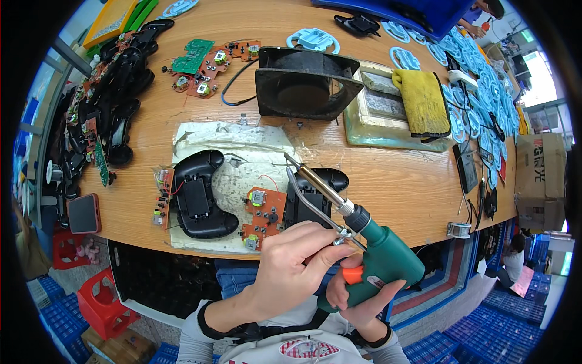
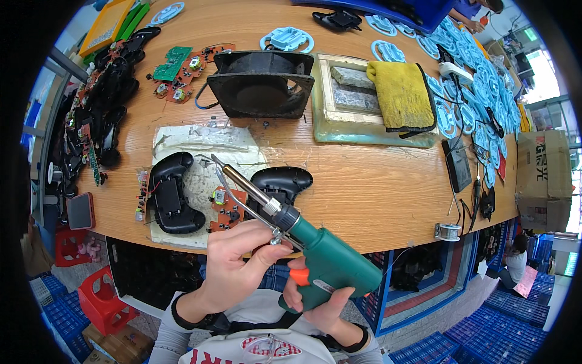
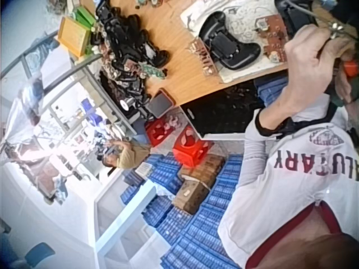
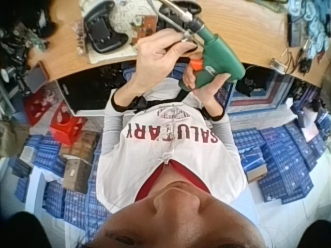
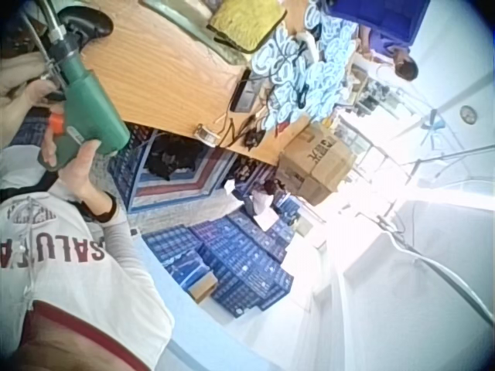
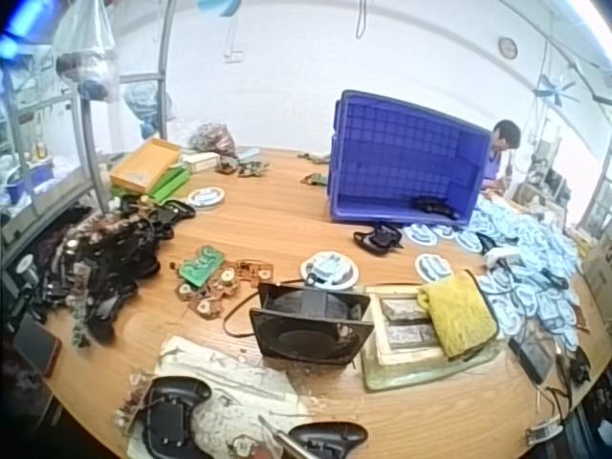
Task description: Soldering components onto electronic circuit boards of game controllers.
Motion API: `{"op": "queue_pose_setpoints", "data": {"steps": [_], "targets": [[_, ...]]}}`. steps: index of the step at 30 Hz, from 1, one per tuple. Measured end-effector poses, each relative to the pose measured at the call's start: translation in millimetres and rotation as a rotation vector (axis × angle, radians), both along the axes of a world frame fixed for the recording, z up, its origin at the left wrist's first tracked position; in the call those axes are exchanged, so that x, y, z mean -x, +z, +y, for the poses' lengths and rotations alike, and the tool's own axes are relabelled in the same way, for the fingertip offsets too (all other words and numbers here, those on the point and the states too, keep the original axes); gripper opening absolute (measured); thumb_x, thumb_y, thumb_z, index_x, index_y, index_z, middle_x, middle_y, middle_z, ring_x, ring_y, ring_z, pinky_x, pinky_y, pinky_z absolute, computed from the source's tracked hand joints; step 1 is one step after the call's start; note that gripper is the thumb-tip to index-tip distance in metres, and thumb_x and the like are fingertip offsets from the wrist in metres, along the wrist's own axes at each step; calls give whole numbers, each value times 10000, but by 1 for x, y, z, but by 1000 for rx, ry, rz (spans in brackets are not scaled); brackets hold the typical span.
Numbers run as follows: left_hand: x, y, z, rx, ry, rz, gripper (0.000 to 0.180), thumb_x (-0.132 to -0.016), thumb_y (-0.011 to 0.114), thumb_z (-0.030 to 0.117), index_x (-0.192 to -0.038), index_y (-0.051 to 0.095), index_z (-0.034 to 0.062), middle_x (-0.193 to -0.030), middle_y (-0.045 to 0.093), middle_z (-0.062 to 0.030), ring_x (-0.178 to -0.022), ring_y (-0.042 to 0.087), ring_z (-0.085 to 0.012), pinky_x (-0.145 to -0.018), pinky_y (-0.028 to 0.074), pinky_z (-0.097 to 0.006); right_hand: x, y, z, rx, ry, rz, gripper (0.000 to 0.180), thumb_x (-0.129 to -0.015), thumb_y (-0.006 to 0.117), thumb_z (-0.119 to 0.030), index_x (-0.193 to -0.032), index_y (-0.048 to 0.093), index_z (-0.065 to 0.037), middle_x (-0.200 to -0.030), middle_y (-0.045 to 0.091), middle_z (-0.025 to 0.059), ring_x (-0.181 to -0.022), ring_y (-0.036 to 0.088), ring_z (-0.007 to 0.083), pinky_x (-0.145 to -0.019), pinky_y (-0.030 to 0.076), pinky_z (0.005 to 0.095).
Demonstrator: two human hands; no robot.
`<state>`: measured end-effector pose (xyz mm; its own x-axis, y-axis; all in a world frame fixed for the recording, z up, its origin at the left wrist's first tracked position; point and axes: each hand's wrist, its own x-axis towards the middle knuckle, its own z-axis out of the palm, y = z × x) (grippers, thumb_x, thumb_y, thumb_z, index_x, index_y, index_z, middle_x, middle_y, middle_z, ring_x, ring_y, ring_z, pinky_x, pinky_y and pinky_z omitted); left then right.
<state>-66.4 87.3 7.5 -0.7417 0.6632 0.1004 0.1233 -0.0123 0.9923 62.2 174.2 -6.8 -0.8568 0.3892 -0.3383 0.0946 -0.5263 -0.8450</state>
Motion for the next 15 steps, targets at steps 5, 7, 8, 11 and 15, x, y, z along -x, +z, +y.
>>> {"op": "queue_pose_setpoints", "data": {"steps": [5, 7, 8, 11, 15], "targets": [[-2, -3, 1, -96, 23, -4, 95, -755, 668, 17, -828, 657, -42, -701, 611, -126, -618, 586, -211, -541, 456, -284, -4, -2, 1, 27, -1, 6, 943, -668, 151, -883, -1044, 455, -74, -463, 406, 14, -333, 345, 88, -334, 298, 218], [-3, -2, 2, -93, 21, -26, 95, -754, 667, 11, -829, 656, -46, -710, 616, -128, -630, 594, -212, -549, 463, -284, -4, -3, 2, 55, 4, 15, 947, -665, 148, -885, -1046, 458, -76, -463, 404, 14, -331, 342, 88, -330, 296, 218], [-4, -2, 2, -91, 17, -50, 96, -754, 666, 6, -831, 655, -50, -720, 622, -131, -641, 602, -214, -558, 470, -283, -3, -4, 2, 60, 5, 28, 948, -665, 149, -885, -1045, 460, -73, -459, 401, 14, -328, 337, 87, -325, 293, 218], [-4, 2, 0, -55, -3, -84, 99, -757, 664, 5, -837, 652, -53, -739, 627, -133, -646, 605, -220, -563, 474, -288, -4, -6, 3, 104, -2, 46, 966, -654, 152, -894, -1040, 463, -65, -453, 394, 10, -323, 335, 85, -316, 289, 216], [-7, 2, 1, -80, 13, -41, 97, -781, 662, 27, -848, 659, -43, -751, 633, -105, -638, 597, -143, -553, 454, -244, -19, -22, 10, 314, 74, 142, 1033, -616, 203, -916, -1103, 457, -41, -497, 401, 10, -400, 375, 95, -405, 306, 234]]}}
